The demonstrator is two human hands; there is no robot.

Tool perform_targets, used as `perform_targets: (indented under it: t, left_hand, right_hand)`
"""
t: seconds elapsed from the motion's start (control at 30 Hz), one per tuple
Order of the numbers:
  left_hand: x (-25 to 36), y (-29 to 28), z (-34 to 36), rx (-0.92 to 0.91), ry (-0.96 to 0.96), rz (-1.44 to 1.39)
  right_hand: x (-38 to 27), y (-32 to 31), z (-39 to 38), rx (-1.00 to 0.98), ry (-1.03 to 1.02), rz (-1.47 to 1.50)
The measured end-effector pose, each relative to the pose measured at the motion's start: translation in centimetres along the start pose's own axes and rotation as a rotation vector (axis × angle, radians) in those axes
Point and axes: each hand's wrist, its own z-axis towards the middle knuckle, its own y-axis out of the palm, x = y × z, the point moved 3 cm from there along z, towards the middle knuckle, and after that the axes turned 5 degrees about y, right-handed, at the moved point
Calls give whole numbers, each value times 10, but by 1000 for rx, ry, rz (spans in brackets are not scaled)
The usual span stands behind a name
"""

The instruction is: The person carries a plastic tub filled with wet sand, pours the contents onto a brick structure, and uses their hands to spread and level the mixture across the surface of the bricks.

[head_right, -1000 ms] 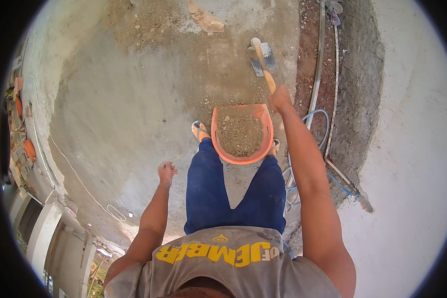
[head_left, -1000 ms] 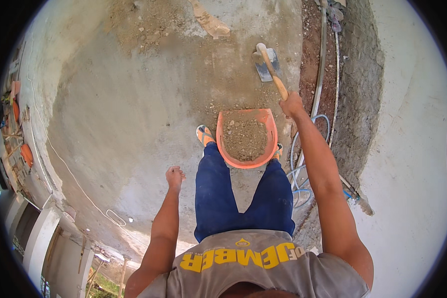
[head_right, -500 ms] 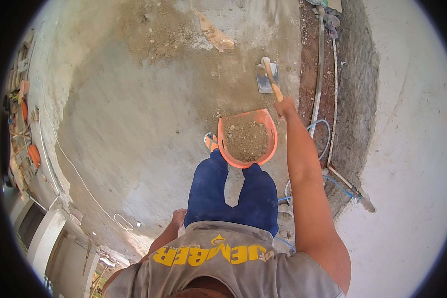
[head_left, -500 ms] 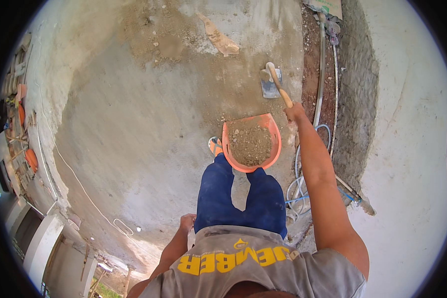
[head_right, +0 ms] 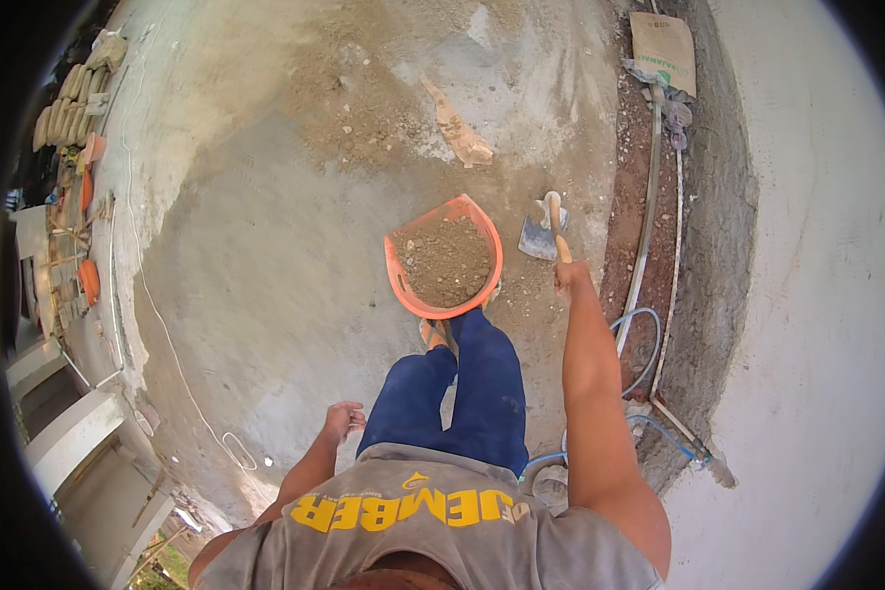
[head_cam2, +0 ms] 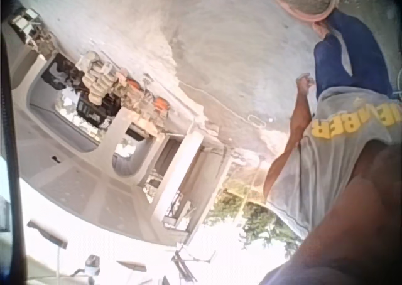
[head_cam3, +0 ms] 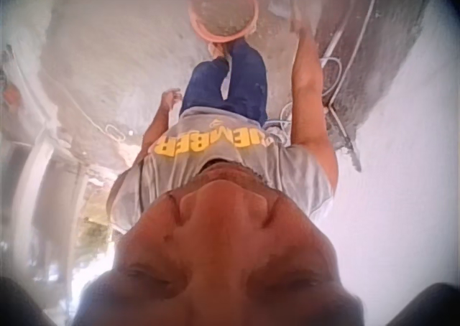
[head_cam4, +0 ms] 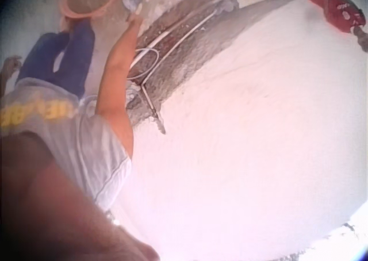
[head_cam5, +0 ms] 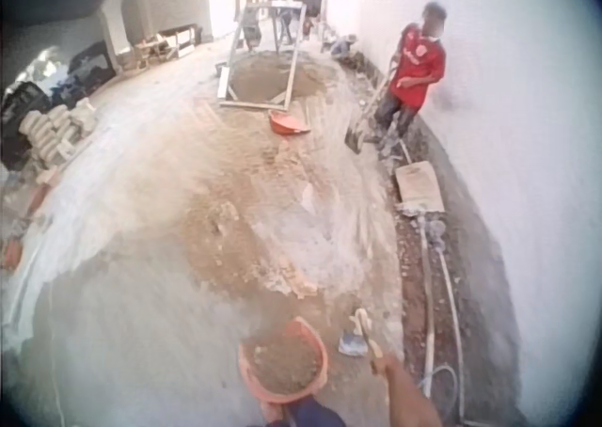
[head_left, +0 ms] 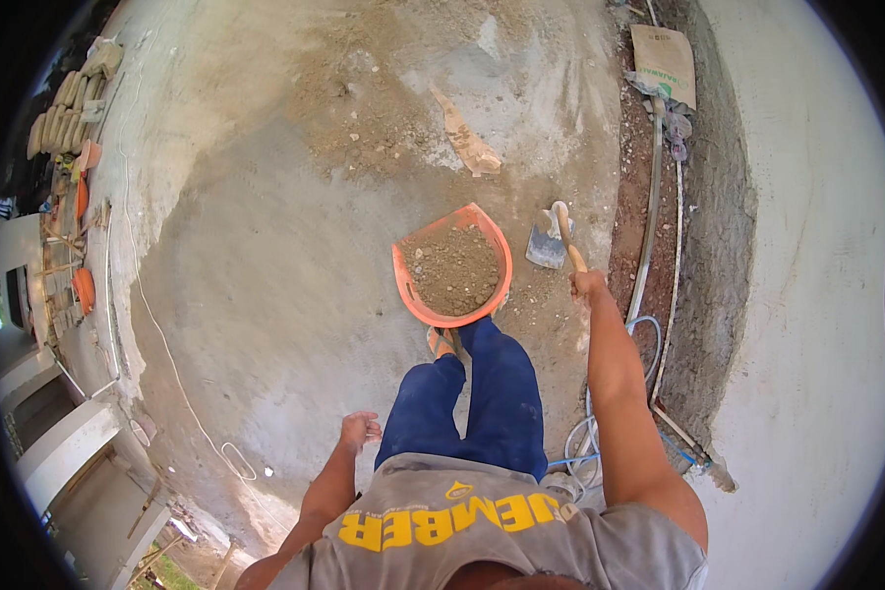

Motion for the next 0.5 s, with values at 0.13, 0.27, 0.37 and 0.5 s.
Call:
perform_targets:
  t: [0.13,0.27,0.37,0.5]
  left_hand:
    - [9,26,-19,12,37,-57]
    - [4,32,-68,92,29,-158]
    - [17,66,-71,154,32,-191]
    - [48,75,-79,257,42,-145]
  right_hand:
    - [11,-12,31,-11,1,-49]
    - [32,22,31,-17,76,-40]
    - [39,2,55,1,0,-269]
    - [24,18,48,-25,44,-354]
